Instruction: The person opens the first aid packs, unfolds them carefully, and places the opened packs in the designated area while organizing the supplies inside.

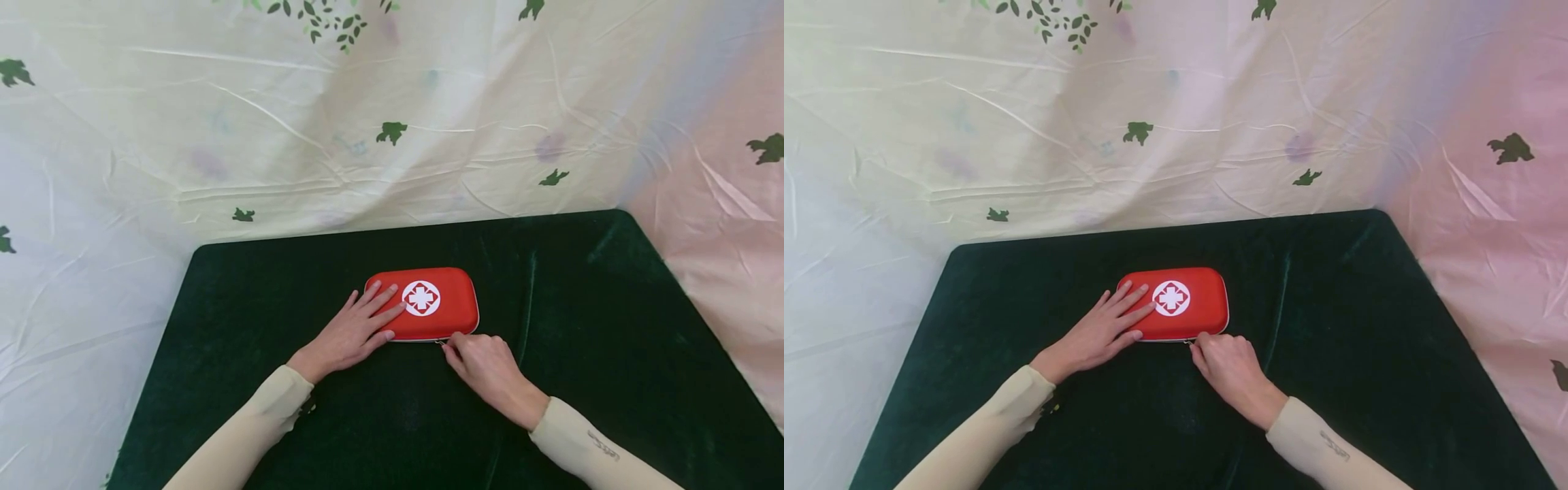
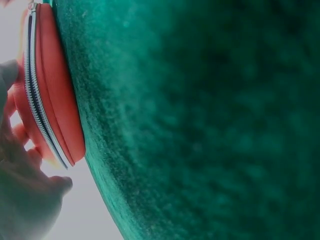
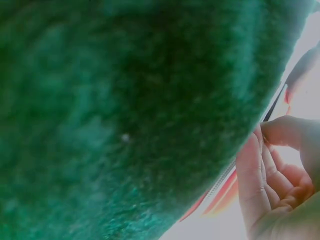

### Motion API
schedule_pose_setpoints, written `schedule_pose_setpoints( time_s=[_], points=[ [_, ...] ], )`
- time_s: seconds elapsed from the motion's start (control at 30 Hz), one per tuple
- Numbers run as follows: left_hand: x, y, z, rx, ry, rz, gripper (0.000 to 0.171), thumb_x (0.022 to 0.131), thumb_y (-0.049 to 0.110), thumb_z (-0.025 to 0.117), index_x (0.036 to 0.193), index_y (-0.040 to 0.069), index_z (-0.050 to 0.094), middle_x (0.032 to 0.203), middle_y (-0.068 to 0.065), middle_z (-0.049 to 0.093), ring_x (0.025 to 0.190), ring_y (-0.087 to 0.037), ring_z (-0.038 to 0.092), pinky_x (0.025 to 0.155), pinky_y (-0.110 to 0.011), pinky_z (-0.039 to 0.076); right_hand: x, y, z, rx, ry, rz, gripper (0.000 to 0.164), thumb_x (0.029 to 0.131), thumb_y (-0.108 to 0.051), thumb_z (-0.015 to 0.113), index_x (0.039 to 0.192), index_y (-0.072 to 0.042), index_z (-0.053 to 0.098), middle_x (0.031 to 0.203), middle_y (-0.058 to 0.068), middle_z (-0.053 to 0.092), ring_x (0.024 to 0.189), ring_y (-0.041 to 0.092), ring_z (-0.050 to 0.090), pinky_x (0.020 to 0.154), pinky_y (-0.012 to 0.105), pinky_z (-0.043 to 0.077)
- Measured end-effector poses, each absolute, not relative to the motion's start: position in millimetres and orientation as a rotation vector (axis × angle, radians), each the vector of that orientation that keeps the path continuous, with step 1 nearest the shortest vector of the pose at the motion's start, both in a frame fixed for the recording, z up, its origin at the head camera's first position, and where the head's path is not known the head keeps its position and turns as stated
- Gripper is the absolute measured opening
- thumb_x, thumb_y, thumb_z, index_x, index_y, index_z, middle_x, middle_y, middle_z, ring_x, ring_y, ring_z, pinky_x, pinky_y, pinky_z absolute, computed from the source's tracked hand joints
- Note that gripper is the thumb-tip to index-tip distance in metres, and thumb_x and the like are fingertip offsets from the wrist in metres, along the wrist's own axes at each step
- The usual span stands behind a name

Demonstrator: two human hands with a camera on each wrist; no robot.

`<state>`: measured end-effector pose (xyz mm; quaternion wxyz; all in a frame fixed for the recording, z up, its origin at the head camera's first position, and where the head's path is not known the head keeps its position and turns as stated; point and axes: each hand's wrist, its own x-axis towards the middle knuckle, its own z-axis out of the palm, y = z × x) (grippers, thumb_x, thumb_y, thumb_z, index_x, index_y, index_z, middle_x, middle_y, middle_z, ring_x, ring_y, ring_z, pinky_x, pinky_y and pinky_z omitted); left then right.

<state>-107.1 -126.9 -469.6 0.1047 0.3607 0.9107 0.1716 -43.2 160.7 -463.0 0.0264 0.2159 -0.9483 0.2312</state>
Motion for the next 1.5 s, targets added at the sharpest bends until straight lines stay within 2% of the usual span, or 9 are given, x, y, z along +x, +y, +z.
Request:
schedule_pose_setpoints(
  time_s=[0.53, 1.0, 1.5],
  points=[
    [-108, -128, -469, 1.113, 2.669, 0.555, 0.064, 0.107, 0.05, 0.05, 0.164, 0.034, 0.028, 0.174, 0.006, 0.005, 0.16, -0.023, -0.005, 0.123, -0.065, 0.014, -43, 177, -462, 0.624, -2.954, 0.736, 0.013, 0.087, -0.011, 0.083, 0.086, -0.011, 0.07, 0.06, -0.015, 0.052, 0.046, -0.007, 0.041, 0.045, 0.015, 0.04],
    [-107, -128, -469, 1.078, 2.665, 0.553, 0.064, 0.106, 0.051, 0.051, 0.164, 0.037, 0.028, 0.174, 0.01, 0.004, 0.159, -0.018, -0.007, 0.124, -0.061, 0.012, -42, 190, -464, 0.608, -2.945, 0.757, 0.01, 0.088, -0.009, 0.081, 0.09, -0.009, 0.072, 0.062, -0.014, 0.056, 0.048, -0.009, 0.041, 0.045, 0.016, 0.041],
    [-108, -127, -469, 1.07, 2.66, 0.591, 0.063, 0.105, 0.049, 0.054, 0.163, 0.035, 0.033, 0.174, 0.011, 0.008, 0.159, -0.017, -0.005, 0.125, -0.06, 0.013, -43, 202, -462, 0.606, -2.951, 0.819, 0.007, 0.091, -0.009, 0.079, 0.094, -0.011, 0.073, 0.068, -0.013, 0.06, 0.049, -0.008, 0.043, 0.045, 0.019, 0.042]
  ],
)
